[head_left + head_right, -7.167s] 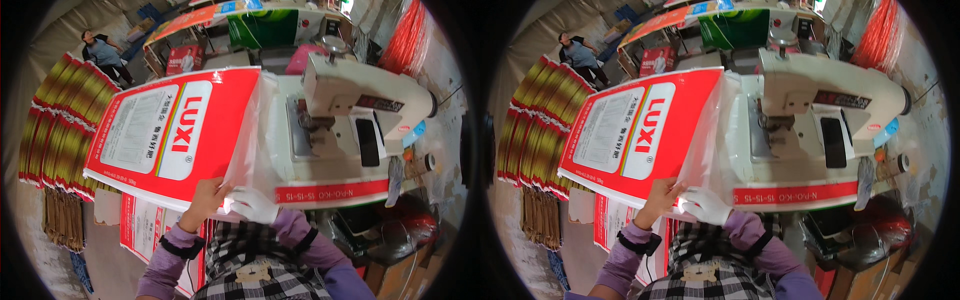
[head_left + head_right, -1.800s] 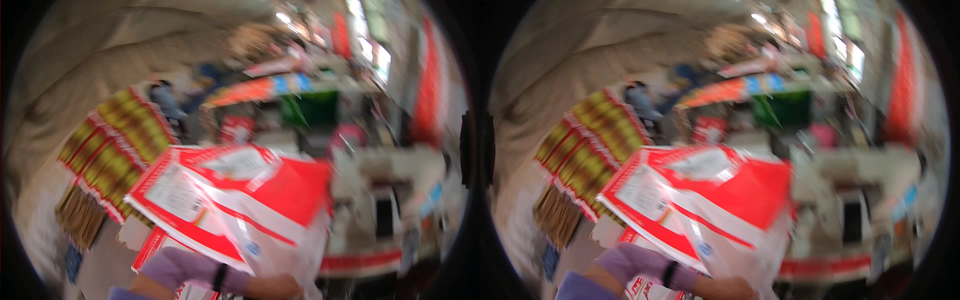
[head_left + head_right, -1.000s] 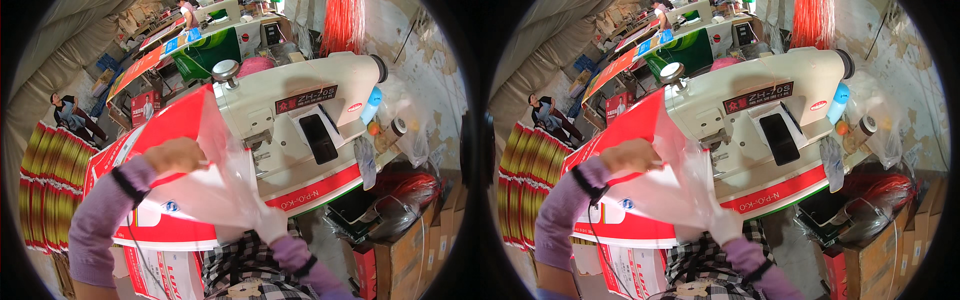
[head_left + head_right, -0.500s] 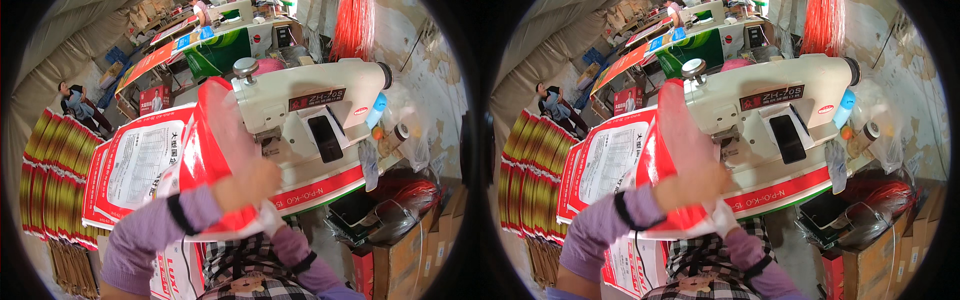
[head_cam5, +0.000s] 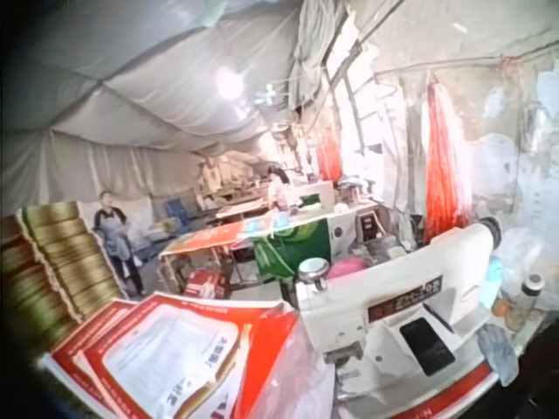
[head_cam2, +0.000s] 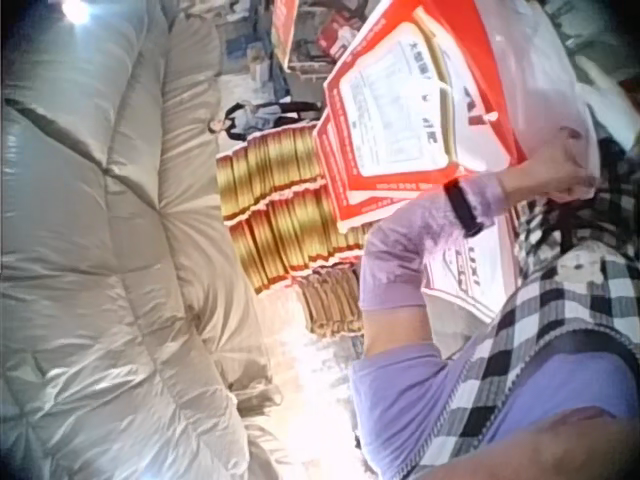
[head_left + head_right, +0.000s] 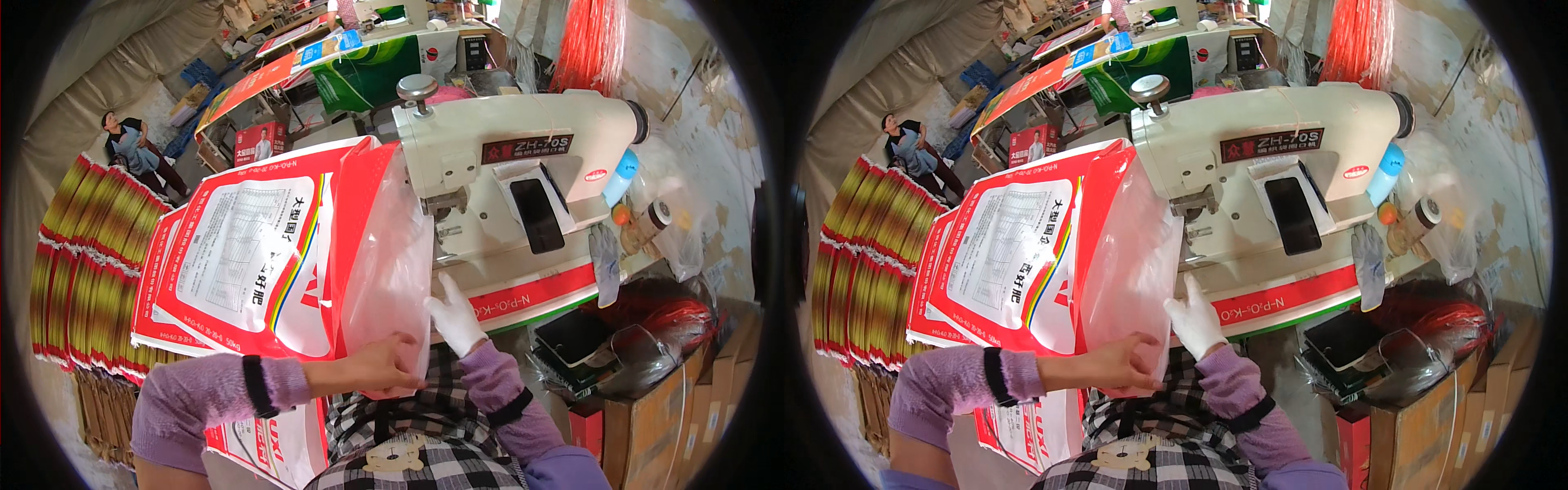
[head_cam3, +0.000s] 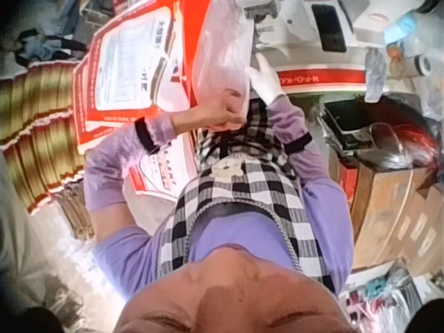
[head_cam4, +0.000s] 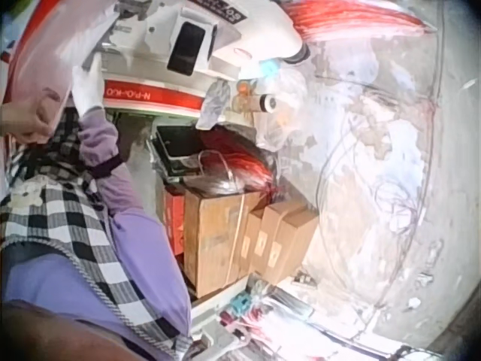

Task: The person is sewing the edges of large plastic fertilizer bags using an industrial sewing machine.

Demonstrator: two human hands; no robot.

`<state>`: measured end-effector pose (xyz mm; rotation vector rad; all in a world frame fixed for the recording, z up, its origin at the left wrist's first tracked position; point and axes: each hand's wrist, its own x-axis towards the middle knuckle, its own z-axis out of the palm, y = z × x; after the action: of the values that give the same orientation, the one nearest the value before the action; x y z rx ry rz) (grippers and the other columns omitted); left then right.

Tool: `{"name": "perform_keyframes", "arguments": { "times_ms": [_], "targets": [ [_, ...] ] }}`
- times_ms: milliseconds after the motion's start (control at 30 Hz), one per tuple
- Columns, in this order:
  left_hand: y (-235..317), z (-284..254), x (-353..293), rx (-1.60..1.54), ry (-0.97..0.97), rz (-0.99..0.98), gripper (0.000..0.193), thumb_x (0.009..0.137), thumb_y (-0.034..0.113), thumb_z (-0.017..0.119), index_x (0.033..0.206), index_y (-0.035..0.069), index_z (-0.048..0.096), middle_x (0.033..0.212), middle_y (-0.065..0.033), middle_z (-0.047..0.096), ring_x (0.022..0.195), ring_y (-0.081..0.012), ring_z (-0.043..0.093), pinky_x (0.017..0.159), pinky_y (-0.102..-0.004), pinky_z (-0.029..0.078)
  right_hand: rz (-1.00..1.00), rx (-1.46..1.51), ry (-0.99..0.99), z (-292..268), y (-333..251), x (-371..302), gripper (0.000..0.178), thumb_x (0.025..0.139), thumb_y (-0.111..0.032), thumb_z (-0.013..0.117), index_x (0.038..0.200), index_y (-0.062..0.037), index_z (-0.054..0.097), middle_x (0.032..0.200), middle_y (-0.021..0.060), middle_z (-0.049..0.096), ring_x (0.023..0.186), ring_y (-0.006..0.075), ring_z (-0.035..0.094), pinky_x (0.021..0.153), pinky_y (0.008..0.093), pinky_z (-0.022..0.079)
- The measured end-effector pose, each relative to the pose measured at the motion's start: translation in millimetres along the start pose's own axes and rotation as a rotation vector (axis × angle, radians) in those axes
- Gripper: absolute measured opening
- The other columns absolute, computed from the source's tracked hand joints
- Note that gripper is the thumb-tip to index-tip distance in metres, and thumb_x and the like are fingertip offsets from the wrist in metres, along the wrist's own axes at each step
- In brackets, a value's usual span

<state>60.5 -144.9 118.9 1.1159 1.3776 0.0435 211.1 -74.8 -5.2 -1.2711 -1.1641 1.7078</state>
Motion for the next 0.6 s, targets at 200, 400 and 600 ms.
{"name": "perform_keyframes", "arguments": {
  "times_ms": [200,400,600],
  "targets": [
    [-46,-4,41,0.222,0.043,0.463,0.069,0.083,0.026,0.073,0.136,-0.001,0.038,0.088,-0.0099,0.066,0.076,-0.0149,0.061,0.066,-0.0283,0.051,-0.288,0.259,-0.129,15,40,-30,0.049,0.088,-0.01,0.044,0.134,0.0061,0.044,0.122,0.0181,0.06,0.114,0.0243,0.057,0.098,0.0332,0.043],
    [-8,3,8,-0.079,-0.14,-0.158,0.049,0.081,0.018,0.072,0.123,0.003,0.054,0.098,-0.0138,0.066,0.093,-0.0274,0.064,0.082,-0.0357,0.051,0.138,0.513,-0.1,14,30,-66,0.037,0.088,-0.008,0.041,0.12,0.0033,0.058,0.107,0.0064,0.062,0.094,0.014,0.057,0.082,0.0278,0.046],
    [-23,4,24,0.04,-0.101,-0.065,0.065,0.078,0.014,0.077,0.133,0.002,0.043,0.105,-0.0123,0.064,0.087,-0.0196,0.065,0.078,-0.0298,0.052,0.197,0.466,-0.096,7,56,-66,0.033,0.088,-0.007,0.044,0.116,0.0018,0.06,0.1,0.0045,0.062,0.087,0.0135,0.057,0.075,0.0269,0.046]
  ]
}}
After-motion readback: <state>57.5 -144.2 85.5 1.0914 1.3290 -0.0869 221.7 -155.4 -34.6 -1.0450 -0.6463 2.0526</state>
